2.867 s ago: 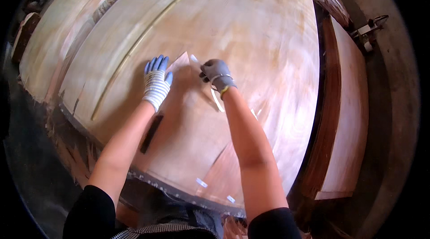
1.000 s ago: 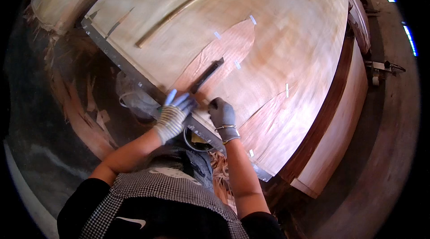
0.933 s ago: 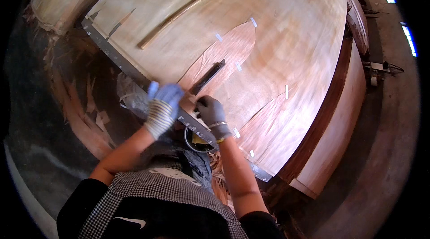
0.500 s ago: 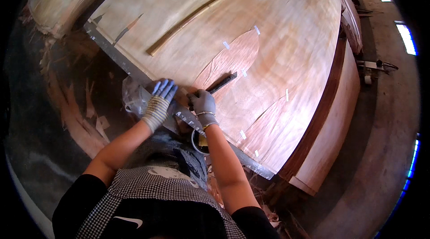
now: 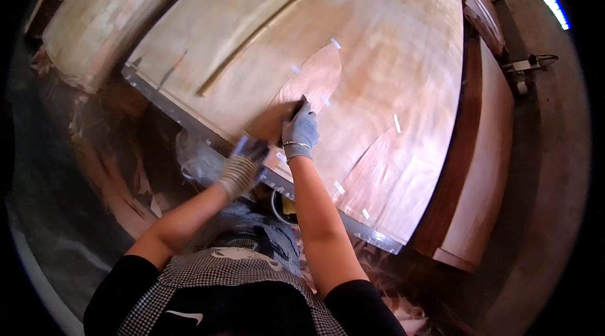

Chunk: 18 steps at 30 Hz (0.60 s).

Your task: The person applies adhesive tape to wood veneer pieces to patch gaps on a large wooden panel and then flips the large panel over before placing a new sheet of veneer on another panel.

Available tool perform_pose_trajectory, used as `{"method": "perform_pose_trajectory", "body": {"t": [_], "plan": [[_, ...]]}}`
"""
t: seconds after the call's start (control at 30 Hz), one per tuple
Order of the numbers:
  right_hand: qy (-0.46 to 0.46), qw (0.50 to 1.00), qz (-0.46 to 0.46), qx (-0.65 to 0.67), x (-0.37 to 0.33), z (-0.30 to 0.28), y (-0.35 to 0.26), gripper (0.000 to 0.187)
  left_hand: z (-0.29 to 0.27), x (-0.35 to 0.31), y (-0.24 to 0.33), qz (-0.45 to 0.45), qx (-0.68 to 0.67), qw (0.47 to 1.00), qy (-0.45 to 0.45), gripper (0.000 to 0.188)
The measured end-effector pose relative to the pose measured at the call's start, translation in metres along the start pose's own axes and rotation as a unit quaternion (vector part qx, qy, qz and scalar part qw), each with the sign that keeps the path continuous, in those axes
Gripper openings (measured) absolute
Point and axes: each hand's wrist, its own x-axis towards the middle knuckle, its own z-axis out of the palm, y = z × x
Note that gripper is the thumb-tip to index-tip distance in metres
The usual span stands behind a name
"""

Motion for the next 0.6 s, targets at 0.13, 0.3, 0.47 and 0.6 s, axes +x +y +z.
{"method": "perform_pose_trajectory", "body": {"t": [0.13,0.3,0.47,0.6], "plan": [[-0.051,0.994,0.012,0.094,0.003,-0.001,0.000,0.042,-0.002,0.009,0.013,-0.049,-0.028,0.997,0.062,0.037],[-0.061,0.992,-0.038,0.104,-0.054,-0.057,0.050,0.026,-0.015,0.019,0.007,-0.055,-0.021,0.998,0.003,0.034],[-0.018,0.992,0.000,0.125,-0.187,-0.093,0.147,0.025,-0.029,0.025,0.007,-0.008,0.042,0.998,-0.047,0.041],[0.023,0.991,0.125,0.038,-0.309,-0.098,0.212,0.025,-0.025,0.022,0.005,0.035,0.060,0.997,-0.023,0.053]]}}
